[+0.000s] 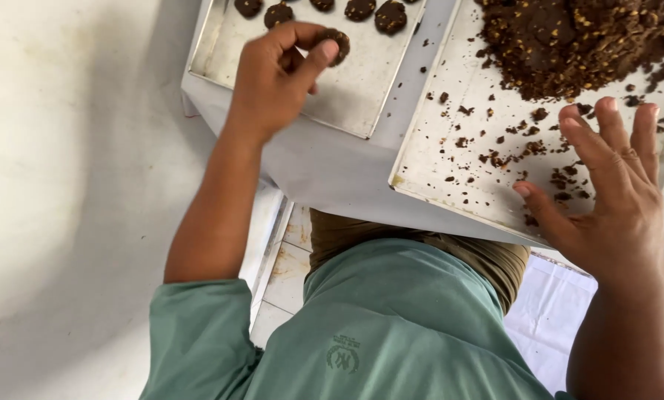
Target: The person takes portions of a dark, crumbly food mixture from a tray and rolls them into small balls by hand. The finished balls are placed on a second tray. The person repeats this process throughout the clip.
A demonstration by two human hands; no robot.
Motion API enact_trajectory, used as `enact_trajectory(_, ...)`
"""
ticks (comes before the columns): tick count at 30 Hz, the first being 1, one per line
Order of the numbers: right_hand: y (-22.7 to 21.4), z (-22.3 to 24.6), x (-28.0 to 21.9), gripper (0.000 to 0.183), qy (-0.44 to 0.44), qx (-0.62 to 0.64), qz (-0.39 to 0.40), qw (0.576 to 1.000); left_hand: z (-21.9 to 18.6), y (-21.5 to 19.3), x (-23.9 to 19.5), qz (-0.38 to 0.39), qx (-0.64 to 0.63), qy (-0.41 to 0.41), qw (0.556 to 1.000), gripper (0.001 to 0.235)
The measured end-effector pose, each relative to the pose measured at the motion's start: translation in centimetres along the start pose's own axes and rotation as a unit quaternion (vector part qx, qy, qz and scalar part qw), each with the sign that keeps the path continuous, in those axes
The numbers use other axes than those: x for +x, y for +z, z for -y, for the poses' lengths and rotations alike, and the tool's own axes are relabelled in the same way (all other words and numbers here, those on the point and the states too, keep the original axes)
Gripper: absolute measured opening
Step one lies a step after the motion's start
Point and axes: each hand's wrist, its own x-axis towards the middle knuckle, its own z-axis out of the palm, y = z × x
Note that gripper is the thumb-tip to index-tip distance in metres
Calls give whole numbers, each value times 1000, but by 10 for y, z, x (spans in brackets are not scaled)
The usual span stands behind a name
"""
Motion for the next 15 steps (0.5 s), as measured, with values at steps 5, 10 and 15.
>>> enact_trajectory(5,3,1,0,63,6,-11,-6,1000,28,-18,28,14,94,-46,994,19)
enact_trajectory(10,3,3,-2,58,19,-12,-1,1000,53,-25,39,-46,222,94,969,25)
enact_trajectory(15,2,10,5,52,32,-20,9,999,48,-28,37,-40,215,130,967,23)
